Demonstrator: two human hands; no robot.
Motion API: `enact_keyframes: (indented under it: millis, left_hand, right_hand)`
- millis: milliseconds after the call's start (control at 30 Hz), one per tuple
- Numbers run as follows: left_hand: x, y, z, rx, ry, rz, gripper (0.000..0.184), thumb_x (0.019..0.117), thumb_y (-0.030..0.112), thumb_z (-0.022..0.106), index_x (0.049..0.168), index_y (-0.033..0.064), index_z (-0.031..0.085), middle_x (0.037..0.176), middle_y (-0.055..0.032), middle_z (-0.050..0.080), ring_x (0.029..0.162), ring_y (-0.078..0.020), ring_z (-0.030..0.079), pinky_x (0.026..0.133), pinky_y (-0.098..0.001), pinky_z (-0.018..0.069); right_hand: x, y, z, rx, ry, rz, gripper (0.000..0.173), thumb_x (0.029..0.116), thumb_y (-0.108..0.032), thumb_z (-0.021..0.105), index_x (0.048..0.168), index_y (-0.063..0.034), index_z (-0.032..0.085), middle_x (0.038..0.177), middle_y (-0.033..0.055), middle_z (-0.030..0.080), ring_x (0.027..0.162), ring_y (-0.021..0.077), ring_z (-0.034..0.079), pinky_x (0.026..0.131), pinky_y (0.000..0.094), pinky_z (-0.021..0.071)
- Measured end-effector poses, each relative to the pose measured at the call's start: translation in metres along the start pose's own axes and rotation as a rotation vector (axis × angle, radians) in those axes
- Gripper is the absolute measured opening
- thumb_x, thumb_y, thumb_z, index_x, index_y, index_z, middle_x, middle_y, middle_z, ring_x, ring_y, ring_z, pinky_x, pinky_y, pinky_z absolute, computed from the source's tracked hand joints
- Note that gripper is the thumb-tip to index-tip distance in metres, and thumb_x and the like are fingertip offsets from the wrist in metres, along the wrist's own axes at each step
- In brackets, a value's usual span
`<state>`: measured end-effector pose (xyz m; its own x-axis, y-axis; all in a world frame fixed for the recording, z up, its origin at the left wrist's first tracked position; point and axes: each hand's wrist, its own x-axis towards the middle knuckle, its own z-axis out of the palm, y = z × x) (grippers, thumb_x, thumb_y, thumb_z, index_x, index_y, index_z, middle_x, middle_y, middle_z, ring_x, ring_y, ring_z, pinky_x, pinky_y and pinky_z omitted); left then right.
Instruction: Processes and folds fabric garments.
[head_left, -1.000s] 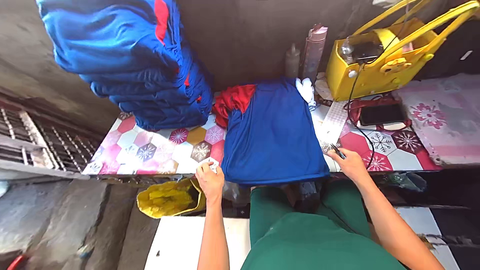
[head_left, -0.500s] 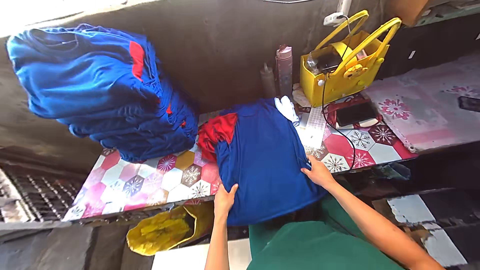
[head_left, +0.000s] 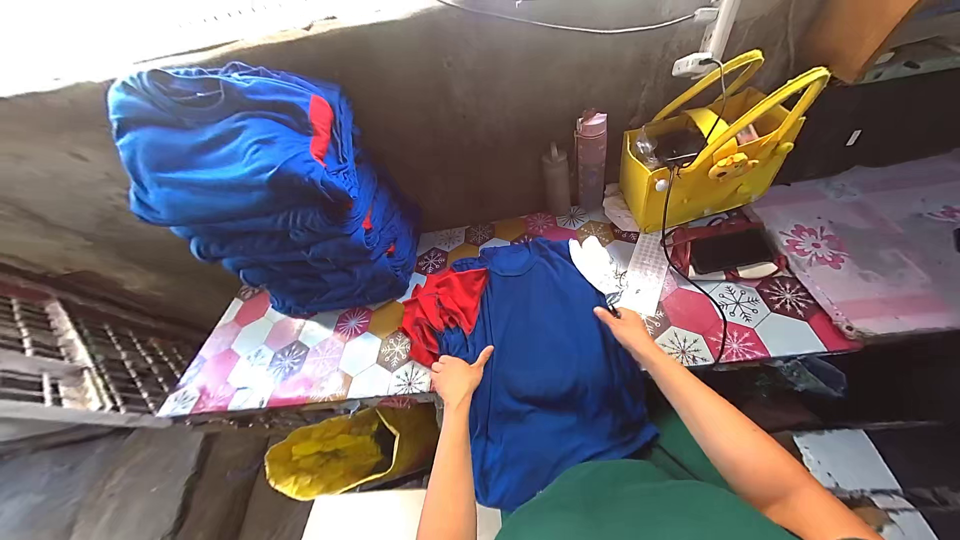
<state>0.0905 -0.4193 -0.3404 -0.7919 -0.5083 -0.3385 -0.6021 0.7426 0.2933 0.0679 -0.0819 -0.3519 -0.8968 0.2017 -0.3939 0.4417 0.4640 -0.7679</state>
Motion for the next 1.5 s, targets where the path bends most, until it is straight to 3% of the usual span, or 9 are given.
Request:
enact_keyframes:
  millis: [133, 300, 467, 667, 833, 933, 1200, 1400, 1500]
  left_hand:
    - [0.006, 0.009, 0.006, -0.045, -0.013, -0.057, 0.114, 0.076, 0.066, 0.08, 0.146, -0.012, 0.036, 0.14, -0.0333, 0.052, 0.132, -0.0438, 0.054, 0.108, -0.0552, 0.0449]
    - [0.013, 0.003, 0.008, -0.107, -0.082, 0.044, 0.073, 0.0826, 0.049, 0.081, 0.131, -0.003, 0.063, 0.135, -0.027, 0.06, 0.131, -0.0411, 0.054, 0.109, -0.059, 0.0412]
    - [-0.008, -0.003, 0.01, 0.004, -0.026, 0.041, 0.09, 0.0886, 0.061, 0.07, 0.151, 0.002, 0.045, 0.14, -0.0315, 0.055, 0.13, -0.0463, 0.054, 0.105, -0.0605, 0.045]
    - [-0.023, -0.017, -0.002, 0.08, -0.129, 0.041, 0.076, 0.0888, 0.066, 0.066, 0.121, -0.0029, 0.067, 0.127, -0.0254, 0.066, 0.125, -0.0398, 0.06, 0.103, -0.0602, 0.0464]
    - [-0.005, -0.02, 0.017, -0.511, -0.086, 0.042, 0.046, 0.0816, 0.026, 0.083, 0.11, -0.0064, 0.068, 0.11, -0.024, 0.069, 0.108, -0.0344, 0.066, 0.096, -0.0549, 0.0506]
    - [-0.013, -0.025, 0.012, -1.036, -0.238, -0.048, 0.029, 0.0858, 0.007, 0.072, 0.111, -0.004, 0.062, 0.098, -0.0167, 0.068, 0.087, -0.0222, 0.066, 0.077, -0.0413, 0.0554]
    - [-0.106, -0.049, -0.068, -1.446, -0.281, 0.22, 0.044, 0.0624, 0.0, 0.067, 0.105, 0.0061, 0.058, 0.081, -0.0033, 0.073, 0.073, -0.0109, 0.073, 0.064, -0.0308, 0.0628]
    - [-0.077, 0.015, -0.129, -1.296, -0.289, 0.352, 0.025, 0.0835, -0.004, 0.06, 0.105, 0.0082, 0.059, 0.082, -0.0025, 0.071, 0.072, -0.0107, 0.07, 0.064, -0.0294, 0.0604]
    - [-0.059, 0.048, -0.174, -1.236, -0.218, 0.672, 0.035, 0.077, 0.001, 0.065, 0.109, 0.0129, 0.062, 0.091, 0.0019, 0.074, 0.082, -0.0085, 0.071, 0.072, -0.0304, 0.0621]
  right_hand:
    - [0.01, -0.005, 0.018, -0.123, 0.008, 0.014, 0.069, 0.0934, -0.058, 0.068, 0.127, 0.0025, 0.065, 0.127, 0.0253, 0.065, 0.124, 0.0386, 0.06, 0.105, 0.058, 0.0454]
    - [0.004, -0.002, 0.027, -0.086, -0.075, -0.005, 0.061, 0.0946, -0.053, 0.068, 0.125, -0.0006, 0.069, 0.126, 0.0233, 0.067, 0.123, 0.0373, 0.061, 0.106, 0.0587, 0.044]
    - [-0.007, -0.009, 0.034, -0.095, -0.049, -0.041, 0.073, 0.0883, -0.055, 0.075, 0.136, -0.0018, 0.061, 0.132, 0.0226, 0.064, 0.128, 0.0362, 0.059, 0.108, 0.0565, 0.0441]
    - [-0.007, -0.005, 0.031, 0.254, -0.228, 0.104, 0.046, 0.0895, -0.027, 0.08, 0.119, 0.0048, 0.064, 0.112, 0.0189, 0.068, 0.102, 0.0243, 0.065, 0.093, 0.0441, 0.0522]
    - [-0.012, -0.005, 0.042, 0.389, -0.204, 0.045, 0.038, 0.0936, -0.02, 0.075, 0.122, 0.0024, 0.063, 0.111, 0.0175, 0.068, 0.1, 0.0224, 0.066, 0.091, 0.0421, 0.0536]
    - [-0.024, -0.006, 0.035, 0.598, -0.206, 0.073, 0.038, 0.097, -0.015, 0.069, 0.129, 0.0022, 0.058, 0.111, 0.0162, 0.067, 0.098, 0.0195, 0.067, 0.087, 0.0371, 0.056]
    - [-0.128, -0.033, -0.06, 0.816, -0.164, -0.14, 0.028, 0.0877, -0.01, 0.062, 0.115, -0.0053, 0.057, 0.088, 0.0017, 0.073, 0.079, 0.0095, 0.072, 0.072, 0.0285, 0.0627]
    - [-0.097, -0.09, -0.097, 0.727, -0.12, -0.255, 0.027, 0.0937, -0.016, 0.063, 0.119, -0.0078, 0.058, 0.09, 0.0027, 0.071, 0.08, 0.0114, 0.071, 0.072, 0.0327, 0.0616]
    - [-0.079, -0.13, -0.127, 0.718, -0.049, -0.501, 0.038, 0.0881, -0.02, 0.066, 0.123, -0.0089, 0.057, 0.095, 0.001, 0.072, 0.084, 0.0113, 0.072, 0.076, 0.0345, 0.0633]
